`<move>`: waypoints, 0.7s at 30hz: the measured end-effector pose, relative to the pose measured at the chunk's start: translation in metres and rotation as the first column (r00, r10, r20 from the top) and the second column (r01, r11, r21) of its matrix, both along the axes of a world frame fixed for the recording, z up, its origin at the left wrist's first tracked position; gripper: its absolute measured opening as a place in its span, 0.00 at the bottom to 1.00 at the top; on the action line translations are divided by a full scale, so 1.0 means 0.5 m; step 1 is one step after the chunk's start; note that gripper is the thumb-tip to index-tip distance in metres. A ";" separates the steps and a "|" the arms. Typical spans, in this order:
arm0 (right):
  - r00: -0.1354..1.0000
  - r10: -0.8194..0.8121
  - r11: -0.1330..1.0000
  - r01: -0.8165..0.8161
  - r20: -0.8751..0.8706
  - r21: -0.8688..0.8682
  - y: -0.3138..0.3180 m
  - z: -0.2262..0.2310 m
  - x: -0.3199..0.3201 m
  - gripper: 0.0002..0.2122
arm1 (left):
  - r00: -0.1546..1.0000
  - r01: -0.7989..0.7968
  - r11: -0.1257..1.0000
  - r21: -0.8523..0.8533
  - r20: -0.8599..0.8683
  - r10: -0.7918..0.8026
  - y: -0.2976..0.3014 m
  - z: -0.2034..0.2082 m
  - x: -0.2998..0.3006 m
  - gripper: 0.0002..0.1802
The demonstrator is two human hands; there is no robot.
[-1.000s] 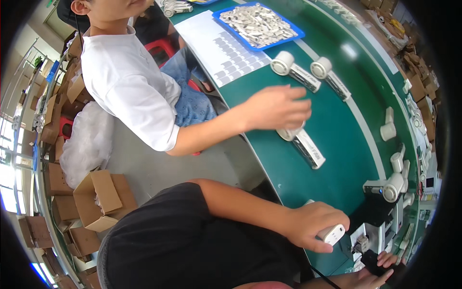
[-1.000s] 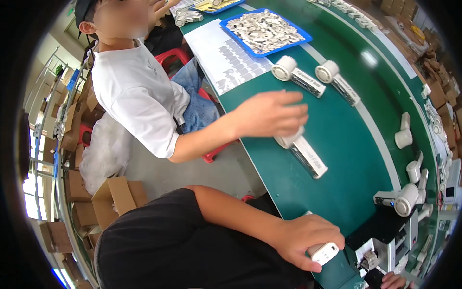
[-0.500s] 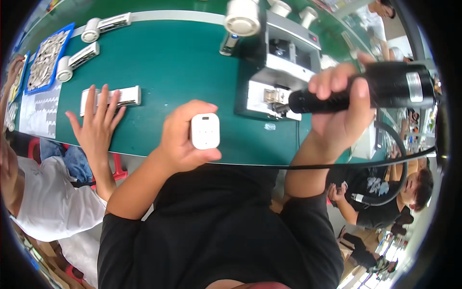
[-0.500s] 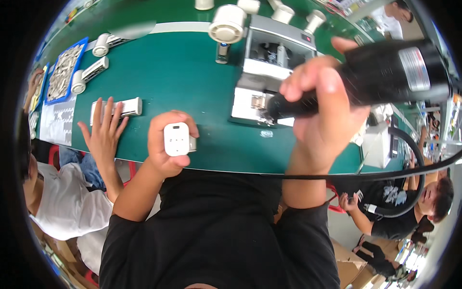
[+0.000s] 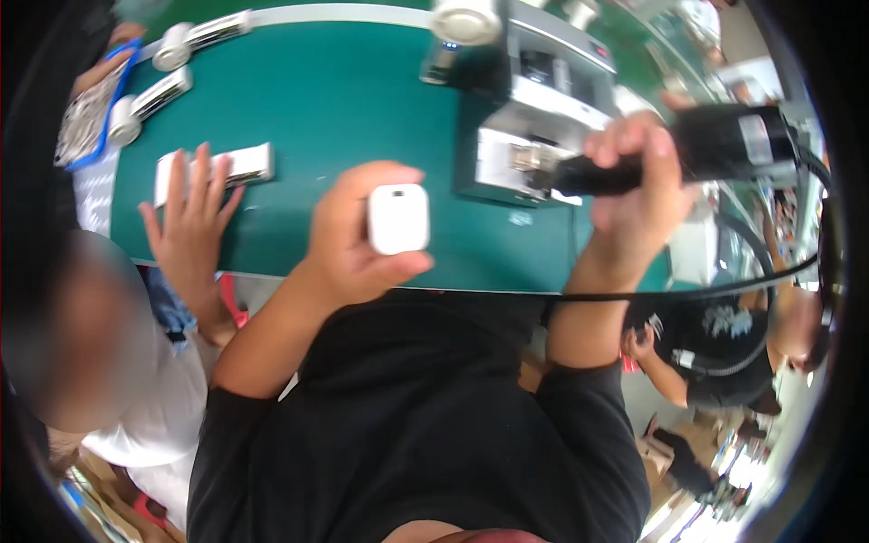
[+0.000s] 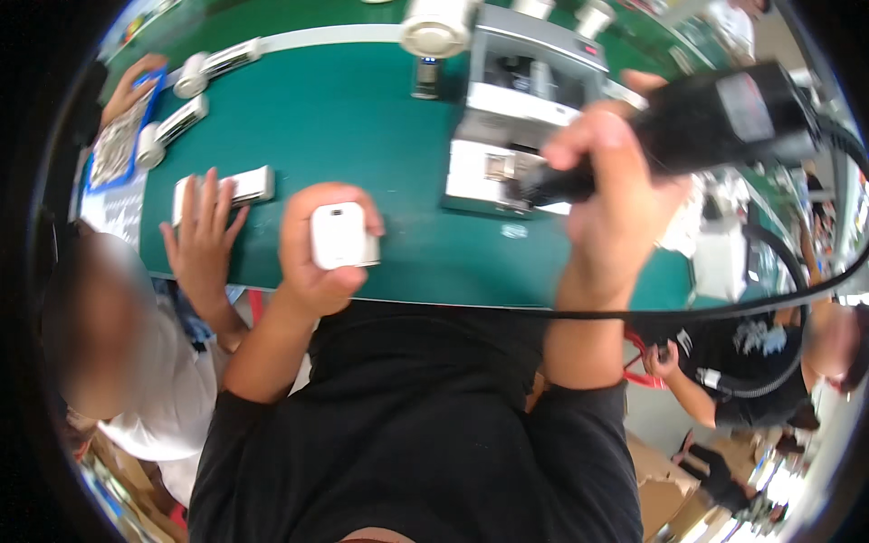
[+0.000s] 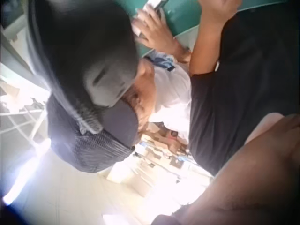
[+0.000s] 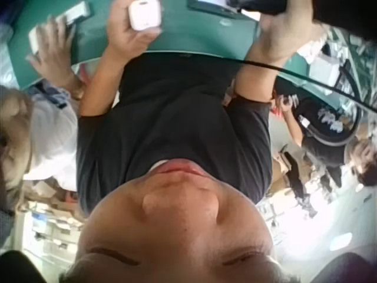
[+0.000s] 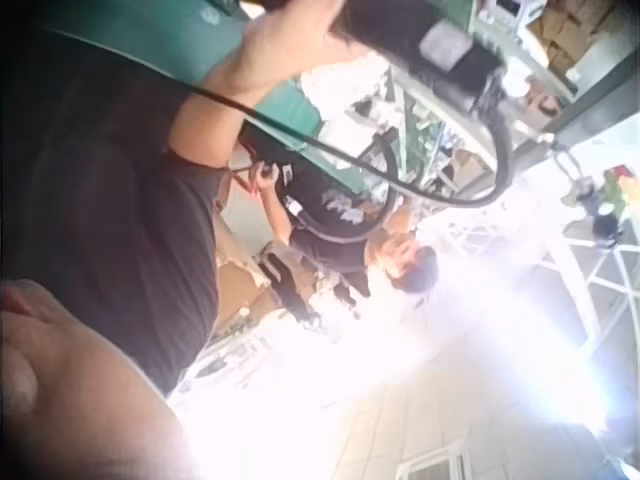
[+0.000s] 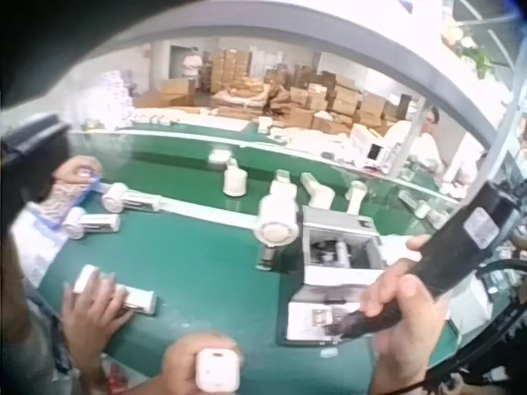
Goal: Assembling and securing components for white power adapter plugs using an electric screwdriver.
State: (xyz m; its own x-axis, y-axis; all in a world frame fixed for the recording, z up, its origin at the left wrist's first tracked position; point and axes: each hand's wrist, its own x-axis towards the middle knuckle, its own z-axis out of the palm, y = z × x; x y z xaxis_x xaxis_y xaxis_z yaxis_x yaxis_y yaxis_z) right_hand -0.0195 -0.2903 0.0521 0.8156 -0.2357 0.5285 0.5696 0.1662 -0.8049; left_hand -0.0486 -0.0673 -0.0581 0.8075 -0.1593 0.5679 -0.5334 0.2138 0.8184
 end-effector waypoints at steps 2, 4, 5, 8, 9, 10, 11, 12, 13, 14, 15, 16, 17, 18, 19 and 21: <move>0.999 0.033 0.999 -0.033 -0.018 0.016 -0.002 0.005 -0.003 0.20 | 0.996 0.037 0.997 0.071 0.075 -0.043 -0.010 0.037 -0.006 0.34; 0.999 0.027 0.999 -0.026 -0.038 0.030 -0.019 0.019 -0.019 0.20 | 0.977 0.161 0.986 -0.039 0.146 -0.154 -0.025 0.083 -0.027 0.35; 1.000 0.013 1.000 -0.014 -0.028 -0.028 -0.014 0.022 -0.023 0.21 | 0.963 0.210 0.972 -0.109 0.195 -0.186 -0.035 0.094 -0.035 0.35; 0.997 0.075 0.997 -0.075 -0.016 -0.031 0.002 0.011 -0.014 0.21 | 0.933 0.195 0.976 -0.097 0.326 -0.154 -0.020 0.154 -0.066 0.38; 0.996 0.084 0.996 -0.085 -0.024 -0.031 0.008 0.008 -0.013 0.21 | 0.923 0.157 0.975 -0.159 0.376 -0.087 -0.022 0.162 -0.075 0.38; 0.995 0.093 0.995 -0.094 -0.034 -0.022 0.010 0.006 -0.015 0.21 | 0.913 0.132 0.974 -0.186 0.405 -0.047 -0.019 0.171 -0.079 0.38; 0.994 0.101 0.995 -0.102 -0.034 -0.013 0.011 0.007 -0.015 0.21 | 0.897 0.113 0.971 -0.211 0.443 -0.009 -0.013 0.181 -0.078 0.38; 0.994 0.103 0.995 -0.103 -0.027 -0.011 0.011 0.006 -0.017 0.21 | 0.893 0.095 0.972 -0.217 0.450 0.013 -0.014 0.166 -0.080 0.38; 0.994 0.101 0.995 -0.101 -0.034 0.011 0.005 0.003 -0.020 0.21 | 0.889 0.086 0.972 -0.219 0.458 0.024 -0.018 0.150 -0.078 0.38; 0.995 0.091 0.996 -0.091 -0.033 0.005 -0.002 0.002 -0.020 0.21 | 0.881 0.081 0.971 -0.227 0.471 0.037 -0.022 0.146 -0.074 0.38; 0.996 0.080 0.997 -0.080 -0.031 0.001 -0.004 0.000 -0.020 0.21 | 0.906 0.067 0.983 -0.170 0.424 0.012 -0.012 0.142 -0.084 0.37; 0.993 0.120 0.993 -0.121 -0.017 -0.004 0.000 0.004 -0.023 0.20 | 0.927 0.056 0.991 -0.120 0.375 -0.007 -0.003 0.146 -0.093 0.36; 0.992 0.125 0.992 -0.125 -0.021 -0.010 0.002 0.005 -0.020 0.20 | 0.942 0.049 0.997 -0.064 0.333 -0.025 0.007 0.151 -0.097 0.35; 0.992 0.126 0.992 -0.126 -0.025 -0.016 0.003 0.004 -0.017 0.20 | 0.946 0.041 0.999 -0.025 0.322 -0.031 0.015 0.140 -0.099 0.35; 0.992 0.122 0.992 -0.123 -0.027 -0.028 0.002 0.009 -0.018 0.20 | 0.959 0.064 0.997 -0.033 0.279 -0.053 0.018 0.153 -0.107 0.35; 0.996 0.079 0.997 -0.080 -0.046 -0.012 -0.004 0.025 -0.030 0.19 | 0.964 0.081 0.997 -0.018 0.255 -0.074 0.016 0.165 -0.117 0.34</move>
State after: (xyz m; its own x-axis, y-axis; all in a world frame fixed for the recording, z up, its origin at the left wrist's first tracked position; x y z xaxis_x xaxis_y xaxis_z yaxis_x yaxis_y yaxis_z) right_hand -0.0344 -0.2924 0.0647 0.8547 -0.1620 0.4931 0.5177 0.1981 -0.8323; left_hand -0.1072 -0.0591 0.0243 0.6224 -0.1968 0.7576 -0.7037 0.2830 0.6517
